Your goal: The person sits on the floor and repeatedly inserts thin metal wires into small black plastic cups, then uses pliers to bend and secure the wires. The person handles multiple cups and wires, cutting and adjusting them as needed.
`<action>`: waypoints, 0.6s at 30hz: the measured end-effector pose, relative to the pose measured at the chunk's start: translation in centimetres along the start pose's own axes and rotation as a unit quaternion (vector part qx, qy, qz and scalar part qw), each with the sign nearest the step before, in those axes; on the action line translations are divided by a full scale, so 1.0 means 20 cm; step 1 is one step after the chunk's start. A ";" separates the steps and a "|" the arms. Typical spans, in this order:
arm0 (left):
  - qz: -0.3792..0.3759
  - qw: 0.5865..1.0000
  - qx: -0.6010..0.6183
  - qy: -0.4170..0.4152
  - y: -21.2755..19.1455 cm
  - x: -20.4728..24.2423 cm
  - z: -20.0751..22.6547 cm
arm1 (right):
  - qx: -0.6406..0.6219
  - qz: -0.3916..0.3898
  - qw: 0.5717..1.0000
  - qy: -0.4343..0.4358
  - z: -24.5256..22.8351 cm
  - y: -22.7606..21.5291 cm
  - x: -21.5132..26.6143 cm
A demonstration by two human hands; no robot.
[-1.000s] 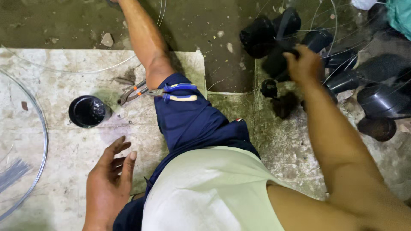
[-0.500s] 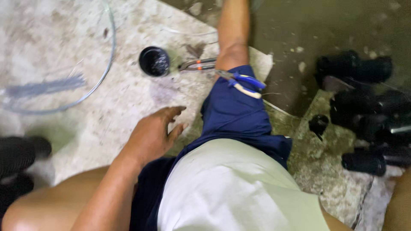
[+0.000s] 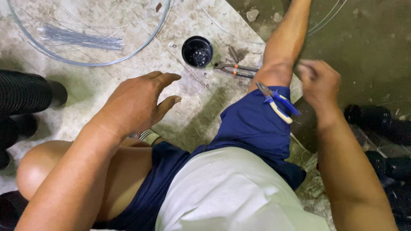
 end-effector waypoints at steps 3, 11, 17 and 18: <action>0.002 1.000 0.008 -0.030 0.02 -0.04 -0.08 | -0.012 -0.081 0.996 -0.047 -0.20 0.28 -0.34; -0.048 0.996 0.023 -0.075 0.19 -0.04 -0.16 | 0.196 -0.282 0.939 -0.027 0.06 1.06 -0.83; -0.017 0.997 0.009 -0.081 0.14 -0.07 -0.18 | 0.263 -0.285 0.922 -0.006 0.33 1.37 -0.88; -0.002 0.996 0.015 -0.084 0.13 -0.07 -0.18 | 0.272 -0.302 0.913 0.030 0.37 1.42 -0.85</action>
Point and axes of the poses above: each hand's wrist, its own x-axis away from the middle knuckle, its own y-axis out of the palm, z = x × y, the point moved 6 cm from there along -x, towards the middle knuckle, and after that the axes turned 1 degree about y, right-handed, at the moved point
